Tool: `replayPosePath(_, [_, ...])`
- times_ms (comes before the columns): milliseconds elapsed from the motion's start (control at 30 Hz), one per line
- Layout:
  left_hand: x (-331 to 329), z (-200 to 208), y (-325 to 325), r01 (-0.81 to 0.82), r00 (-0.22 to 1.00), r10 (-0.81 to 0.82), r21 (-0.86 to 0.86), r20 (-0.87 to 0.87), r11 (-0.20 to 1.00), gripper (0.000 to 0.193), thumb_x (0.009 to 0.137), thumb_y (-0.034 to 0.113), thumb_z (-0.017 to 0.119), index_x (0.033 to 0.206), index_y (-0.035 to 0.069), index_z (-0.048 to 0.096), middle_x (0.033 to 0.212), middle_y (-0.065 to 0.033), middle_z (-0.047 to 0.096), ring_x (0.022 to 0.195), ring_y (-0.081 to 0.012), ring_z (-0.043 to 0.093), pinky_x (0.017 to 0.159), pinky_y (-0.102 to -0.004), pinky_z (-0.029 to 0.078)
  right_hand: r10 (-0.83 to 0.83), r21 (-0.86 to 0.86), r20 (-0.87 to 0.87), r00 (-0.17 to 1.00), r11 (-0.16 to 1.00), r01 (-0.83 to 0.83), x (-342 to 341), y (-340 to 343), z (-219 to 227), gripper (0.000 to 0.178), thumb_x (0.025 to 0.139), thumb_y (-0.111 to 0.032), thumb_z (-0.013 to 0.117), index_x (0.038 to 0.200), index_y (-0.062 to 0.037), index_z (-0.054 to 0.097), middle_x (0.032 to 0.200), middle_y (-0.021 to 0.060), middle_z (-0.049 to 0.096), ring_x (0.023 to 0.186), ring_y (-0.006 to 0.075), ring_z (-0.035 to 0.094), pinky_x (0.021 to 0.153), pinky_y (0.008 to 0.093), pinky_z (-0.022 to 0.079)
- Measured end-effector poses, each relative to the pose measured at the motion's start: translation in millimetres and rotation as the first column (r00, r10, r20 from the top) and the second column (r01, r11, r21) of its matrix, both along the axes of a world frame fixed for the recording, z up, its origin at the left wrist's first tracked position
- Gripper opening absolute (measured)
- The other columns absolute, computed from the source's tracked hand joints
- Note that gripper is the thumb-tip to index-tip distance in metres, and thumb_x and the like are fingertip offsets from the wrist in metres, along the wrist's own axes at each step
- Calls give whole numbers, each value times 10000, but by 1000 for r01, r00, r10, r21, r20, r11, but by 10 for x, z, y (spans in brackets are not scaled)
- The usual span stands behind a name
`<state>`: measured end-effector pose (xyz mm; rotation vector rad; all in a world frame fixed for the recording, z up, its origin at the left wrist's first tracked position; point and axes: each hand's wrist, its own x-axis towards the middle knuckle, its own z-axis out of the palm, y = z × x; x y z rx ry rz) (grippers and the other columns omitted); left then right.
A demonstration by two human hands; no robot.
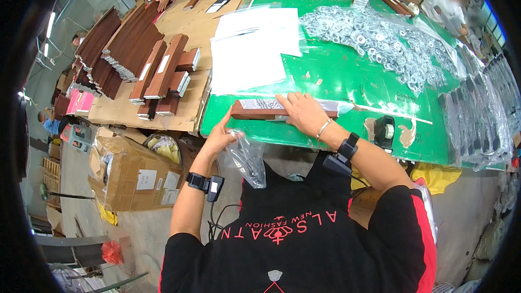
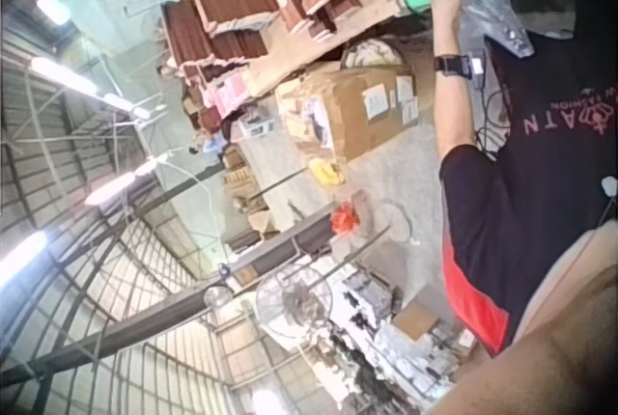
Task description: Packing wooden furniture armrests into plastic bags and sealing them with tape.
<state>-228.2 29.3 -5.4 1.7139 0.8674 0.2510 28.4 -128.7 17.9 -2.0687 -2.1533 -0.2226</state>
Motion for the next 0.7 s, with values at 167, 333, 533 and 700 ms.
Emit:
replayPosePath(167, [-675, 637, 233, -36, 936, 245, 624, -253, 781, 312, 917, 283, 645, 1167, 114, 726, 937, -219, 709, 850, -383, 693, 762, -450, 527, 19, 129, -526, 850, 990, 57, 273, -115, 69, 732, 809, -208, 768, 1431, -22, 430, 1261, 197, 572, 1156, 367, 562, 983, 405, 446])
replayPosePath(333, [-676, 2067, 109, -144, 821, 553, 886, -142, 441, 341, 947, 352, 563, 1103, 105, 738, 890, -210, 696, 866, -399, 668, 759, -451, 513, -91, -95, -995, 31, 980, -174, 75, -525, 905, 861, 880, -271, 759, 1511, 68, 282, 1396, 131, 497, 1265, 147, 471, 1063, 302, 384])
replayPosePath(533, [-60, 2787, 91, -261, 935, 330, 882, 130, 393, 353, 938, 366, 576, 1091, 92, 737, 767, -198, 667, 789, -379, 662, 734, -418, 498, -100, -89, -995, 12, 816, -572, -487, -571, 1301, 757, 909, -194, 732, 1507, 21, 321, 1402, 82, 497, 1260, 128, 463, 1060, 292, 383])
replayPosePath(700, [265, 2767, -161, -112, 952, 305, 956, 25, 270, 488, 960, 488, 566, 1337, 181, 605, 685, -186, 642, 745, -371, 670, 697, -469, 503, -89, 62, -891, -446, 948, -314, -556, -520, 1100, 634, 954, -253, 676, 1451, 24, 396, 1341, 76, 545, 1199, 120, 523, 1030, 294, 423])
